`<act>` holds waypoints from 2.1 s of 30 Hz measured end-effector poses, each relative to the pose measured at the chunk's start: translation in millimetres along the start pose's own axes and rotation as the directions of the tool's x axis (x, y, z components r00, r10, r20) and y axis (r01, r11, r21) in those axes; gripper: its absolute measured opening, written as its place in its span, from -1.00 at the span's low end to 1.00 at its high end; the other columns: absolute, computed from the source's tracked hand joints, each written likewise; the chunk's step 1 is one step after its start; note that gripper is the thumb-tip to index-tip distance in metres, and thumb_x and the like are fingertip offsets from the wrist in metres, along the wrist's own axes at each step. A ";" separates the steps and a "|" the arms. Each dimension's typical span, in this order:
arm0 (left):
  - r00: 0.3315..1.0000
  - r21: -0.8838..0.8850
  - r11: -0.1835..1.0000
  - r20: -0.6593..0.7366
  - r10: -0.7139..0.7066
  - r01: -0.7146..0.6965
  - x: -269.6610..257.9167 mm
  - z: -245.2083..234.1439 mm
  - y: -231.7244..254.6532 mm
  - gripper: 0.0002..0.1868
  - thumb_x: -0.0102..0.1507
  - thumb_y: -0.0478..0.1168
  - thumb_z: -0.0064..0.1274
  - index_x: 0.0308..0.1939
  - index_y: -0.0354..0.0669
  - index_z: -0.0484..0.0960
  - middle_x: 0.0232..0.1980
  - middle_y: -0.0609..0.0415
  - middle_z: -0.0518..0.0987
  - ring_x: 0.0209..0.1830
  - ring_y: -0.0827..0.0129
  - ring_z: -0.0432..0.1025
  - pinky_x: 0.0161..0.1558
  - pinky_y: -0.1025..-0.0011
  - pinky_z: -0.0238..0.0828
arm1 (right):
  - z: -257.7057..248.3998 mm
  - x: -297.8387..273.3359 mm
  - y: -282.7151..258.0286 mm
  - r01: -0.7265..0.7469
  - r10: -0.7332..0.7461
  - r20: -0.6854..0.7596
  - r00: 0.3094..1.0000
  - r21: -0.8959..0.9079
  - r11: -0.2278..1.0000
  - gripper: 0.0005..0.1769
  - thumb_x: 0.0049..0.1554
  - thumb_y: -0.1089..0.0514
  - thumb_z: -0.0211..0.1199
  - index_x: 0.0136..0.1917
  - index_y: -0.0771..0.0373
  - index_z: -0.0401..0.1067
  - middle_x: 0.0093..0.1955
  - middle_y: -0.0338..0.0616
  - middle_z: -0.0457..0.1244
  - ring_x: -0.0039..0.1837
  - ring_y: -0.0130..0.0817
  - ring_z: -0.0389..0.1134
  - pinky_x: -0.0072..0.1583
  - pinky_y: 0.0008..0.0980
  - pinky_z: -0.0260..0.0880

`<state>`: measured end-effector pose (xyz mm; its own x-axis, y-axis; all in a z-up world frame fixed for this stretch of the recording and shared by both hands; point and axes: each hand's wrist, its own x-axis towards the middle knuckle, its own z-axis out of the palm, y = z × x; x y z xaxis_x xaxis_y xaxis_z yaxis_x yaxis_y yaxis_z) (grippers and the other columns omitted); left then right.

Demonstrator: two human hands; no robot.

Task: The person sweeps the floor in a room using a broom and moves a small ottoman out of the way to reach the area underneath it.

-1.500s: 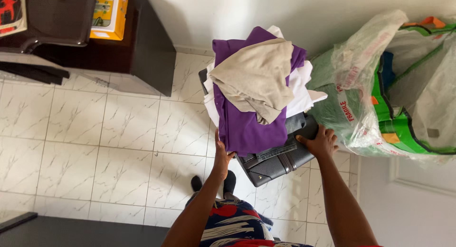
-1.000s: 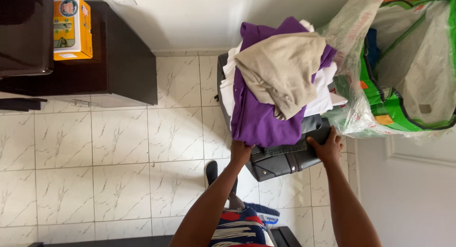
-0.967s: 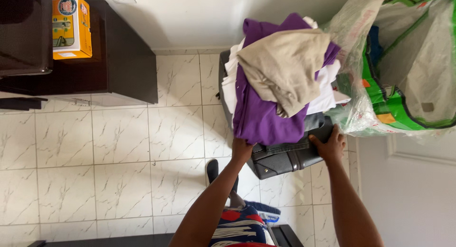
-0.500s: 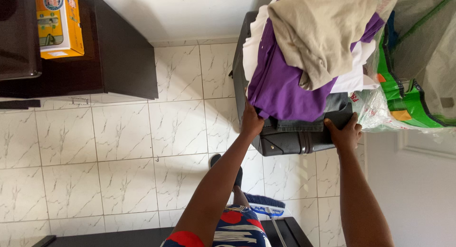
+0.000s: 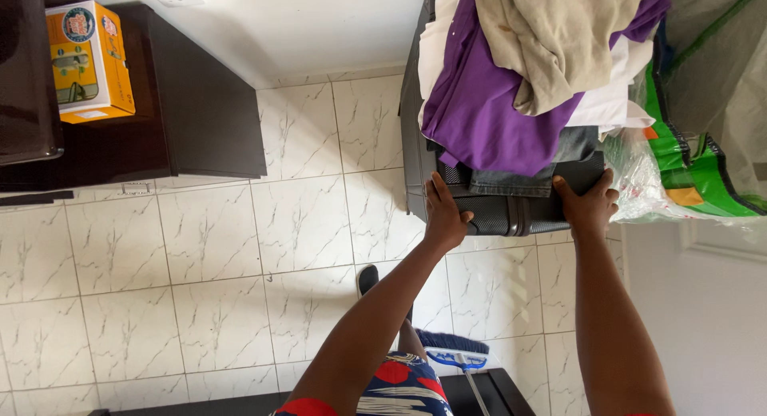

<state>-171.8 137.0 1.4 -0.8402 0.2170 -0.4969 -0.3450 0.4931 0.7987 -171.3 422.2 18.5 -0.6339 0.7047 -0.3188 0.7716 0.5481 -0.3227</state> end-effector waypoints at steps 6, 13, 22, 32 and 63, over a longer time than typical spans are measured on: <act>1.000 -0.011 1.000 -0.009 0.009 -0.009 32.7 -11.9 3.5 0.22 0.32 -0.17 0.12 0.52 -0.13 -0.72 0.62 -0.42 -0.53 0.63 -0.34 -0.47 0.54 -0.06 -0.22 | 3.4 21.5 -24.2 -0.050 0.050 0.011 0.999 -0.047 0.998 0.37 -0.04 -0.55 0.39 0.72 -0.04 -0.27 0.55 0.17 -0.09 0.53 0.24 -0.04 0.34 0.46 0.13; 0.995 0.036 0.996 -0.058 0.084 -0.082 61.1 -27.9 1.1 0.18 0.36 -0.16 0.07 0.54 -0.11 -0.72 0.61 -0.48 -0.51 0.65 -0.35 -0.46 0.54 -0.05 -0.18 | 20.9 39.2 -48.9 -0.036 0.033 -0.033 0.999 -0.064 0.997 0.34 0.01 -0.61 0.32 0.73 -0.07 -0.31 0.56 0.11 -0.09 0.54 0.17 -0.05 0.36 0.46 0.06; 0.952 0.101 0.966 0.221 0.211 -0.237 11.4 -54.2 -45.4 0.03 0.35 -0.16 0.05 0.56 -0.14 -0.48 0.67 -0.19 -0.31 0.67 0.02 -0.32 0.54 0.15 -0.13 | 59.1 10.7 -9.1 0.366 -0.402 -0.176 0.899 -0.205 0.908 -0.04 0.28 -0.31 0.20 0.74 0.06 -0.09 0.76 0.17 -0.38 0.72 0.25 -0.41 0.42 0.57 -0.17; 0.911 -0.178 0.954 0.382 -0.157 0.240 -138.3 -110.1 -59.0 -0.47 0.35 0.02 -0.04 0.38 -0.03 0.39 0.33 0.05 0.50 0.28 0.29 0.43 0.27 0.20 0.37 | 103.9 -160.6 40.6 0.533 -0.523 -0.108 0.845 0.099 0.841 -0.37 0.12 0.02 0.36 0.38 0.29 0.35 0.59 0.22 0.01 0.58 0.24 0.00 0.48 0.11 0.12; 0.825 -0.846 0.518 -0.379 -0.419 -0.125 -329.8 8.6 4.6 -0.51 0.32 0.03 -0.04 0.25 -0.14 0.50 0.13 0.05 0.64 0.07 0.34 0.49 0.08 0.34 0.43 | -33.7 -178.7 -32.2 0.854 -0.811 0.583 0.042 0.401 0.332 -0.52 0.10 -0.02 0.27 0.25 0.19 0.43 0.24 -0.07 0.35 0.24 -0.19 0.41 0.12 -0.16 0.42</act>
<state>107.3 75.0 166.0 -0.7073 -0.3469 -0.6159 -0.4273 -0.4843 0.7634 -81.1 293.8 116.0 -0.6833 -0.6778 -0.2716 -0.3057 0.6033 -0.7366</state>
